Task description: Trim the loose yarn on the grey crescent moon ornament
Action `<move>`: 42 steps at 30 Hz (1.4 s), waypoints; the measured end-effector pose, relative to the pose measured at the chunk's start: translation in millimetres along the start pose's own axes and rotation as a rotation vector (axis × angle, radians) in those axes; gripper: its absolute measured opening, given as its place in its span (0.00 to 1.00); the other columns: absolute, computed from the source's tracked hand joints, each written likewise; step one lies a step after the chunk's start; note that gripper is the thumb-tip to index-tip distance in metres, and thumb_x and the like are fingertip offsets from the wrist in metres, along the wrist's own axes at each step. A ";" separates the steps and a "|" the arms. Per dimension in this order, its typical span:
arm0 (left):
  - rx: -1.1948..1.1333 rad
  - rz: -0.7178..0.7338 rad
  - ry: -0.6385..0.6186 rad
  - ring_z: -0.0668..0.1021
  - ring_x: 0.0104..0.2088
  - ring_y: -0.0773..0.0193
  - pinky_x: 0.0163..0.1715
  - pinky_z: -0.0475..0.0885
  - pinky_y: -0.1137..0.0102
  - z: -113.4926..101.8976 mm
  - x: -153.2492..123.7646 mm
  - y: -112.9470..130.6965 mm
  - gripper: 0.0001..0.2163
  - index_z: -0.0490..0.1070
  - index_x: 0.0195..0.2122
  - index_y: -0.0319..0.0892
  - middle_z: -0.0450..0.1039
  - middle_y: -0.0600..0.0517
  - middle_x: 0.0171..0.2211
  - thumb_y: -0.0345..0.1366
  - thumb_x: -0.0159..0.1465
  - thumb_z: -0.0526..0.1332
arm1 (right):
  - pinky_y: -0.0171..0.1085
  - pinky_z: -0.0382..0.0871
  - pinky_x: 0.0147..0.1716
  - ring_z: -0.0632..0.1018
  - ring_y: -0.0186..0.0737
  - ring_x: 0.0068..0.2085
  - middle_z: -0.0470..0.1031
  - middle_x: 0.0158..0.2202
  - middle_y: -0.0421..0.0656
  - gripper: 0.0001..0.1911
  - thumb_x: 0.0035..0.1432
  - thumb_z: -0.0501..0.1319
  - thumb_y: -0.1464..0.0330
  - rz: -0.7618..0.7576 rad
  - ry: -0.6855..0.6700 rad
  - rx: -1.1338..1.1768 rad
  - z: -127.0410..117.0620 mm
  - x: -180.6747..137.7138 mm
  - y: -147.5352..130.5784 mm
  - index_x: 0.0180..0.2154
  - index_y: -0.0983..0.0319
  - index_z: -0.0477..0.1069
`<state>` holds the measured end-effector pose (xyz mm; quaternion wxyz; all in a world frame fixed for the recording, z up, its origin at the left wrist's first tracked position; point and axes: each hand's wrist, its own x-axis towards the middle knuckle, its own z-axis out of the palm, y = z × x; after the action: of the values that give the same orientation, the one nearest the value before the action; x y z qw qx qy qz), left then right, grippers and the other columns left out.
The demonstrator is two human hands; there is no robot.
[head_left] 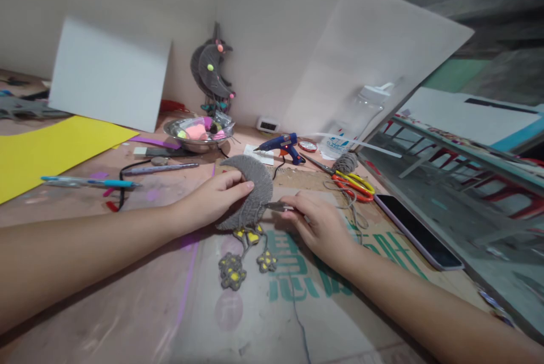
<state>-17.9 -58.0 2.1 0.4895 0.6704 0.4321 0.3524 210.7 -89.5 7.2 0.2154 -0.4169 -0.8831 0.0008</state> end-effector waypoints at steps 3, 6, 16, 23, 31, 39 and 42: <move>0.019 0.009 0.006 0.60 0.19 0.72 0.18 0.55 0.75 0.0 0.0 -0.1 0.15 0.56 0.23 0.41 0.55 0.60 0.18 0.44 0.62 0.54 | 0.34 0.60 0.31 0.70 0.36 0.31 0.70 0.30 0.43 0.12 0.64 0.52 0.64 0.013 -0.010 0.007 -0.1 0.3 0.3 0.41 0.62 0.70; 0.025 0.009 0.005 0.60 0.18 0.72 0.18 0.55 0.75 0.0 -0.2 -0.2 0.15 0.56 0.23 0.41 0.55 0.60 0.18 0.44 0.62 0.54 | 0.33 0.60 0.31 0.70 0.36 0.31 0.70 0.30 0.43 0.12 0.64 0.51 0.64 0.011 -0.003 0.024 0.0 0.3 0.3 0.41 0.62 0.70; -0.009 -0.005 -0.015 0.60 0.18 0.72 0.17 0.54 0.76 0.2 0.9 -0.8 0.15 0.56 0.23 0.42 0.55 0.60 0.17 0.45 0.62 0.54 | 0.33 0.60 0.31 0.70 0.35 0.31 0.70 0.30 0.43 0.12 0.63 0.52 0.64 0.000 0.009 0.026 -1.2 0.4 -1.8 0.43 0.63 0.69; 0.111 0.061 0.003 0.61 0.20 0.70 0.19 0.57 0.75 -0.6 0.0 -0.1 0.14 0.57 0.22 0.41 0.56 0.59 0.19 0.43 0.62 0.53 | 0.34 0.60 0.31 0.69 0.35 0.31 0.69 0.30 0.43 0.12 0.63 0.52 0.64 -0.024 -0.010 -0.013 0.1 -0.2 0.3 0.43 0.63 0.69; 0.110 0.041 -0.004 0.61 0.21 0.71 0.20 0.57 0.74 -0.3 0.4 0.8 0.15 0.56 0.22 0.41 0.56 0.59 0.19 0.43 0.62 0.53 | 0.33 0.59 0.31 0.69 0.35 0.31 0.68 0.29 0.42 0.12 0.64 0.52 0.65 -0.009 -0.020 -0.015 -0.7 0.0 0.0 0.42 0.63 0.70; 0.141 0.052 0.009 0.62 0.21 0.70 0.20 0.58 0.74 -1.0 -1.1 3.0 0.15 0.56 0.22 0.41 0.56 0.59 0.19 0.43 0.62 0.53 | 0.33 0.59 0.31 0.69 0.35 0.30 0.69 0.29 0.42 0.12 0.64 0.52 0.65 -0.018 -0.012 -0.002 -0.1 0.8 -0.7 0.41 0.63 0.70; 0.115 0.030 -0.002 0.61 0.18 0.71 0.17 0.55 0.75 -0.6 -1.5 3.2 0.15 0.56 0.22 0.42 0.56 0.59 0.18 0.44 0.62 0.53 | 0.33 0.60 0.31 0.70 0.35 0.31 0.70 0.30 0.43 0.12 0.64 0.52 0.65 0.004 -0.009 0.015 -0.1 -0.2 -0.9 0.42 0.62 0.70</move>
<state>-18.3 -59.7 5.2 0.4452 0.7042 0.4410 0.3339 210.1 -90.3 7.4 0.2147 -0.4171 -0.8831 0.0098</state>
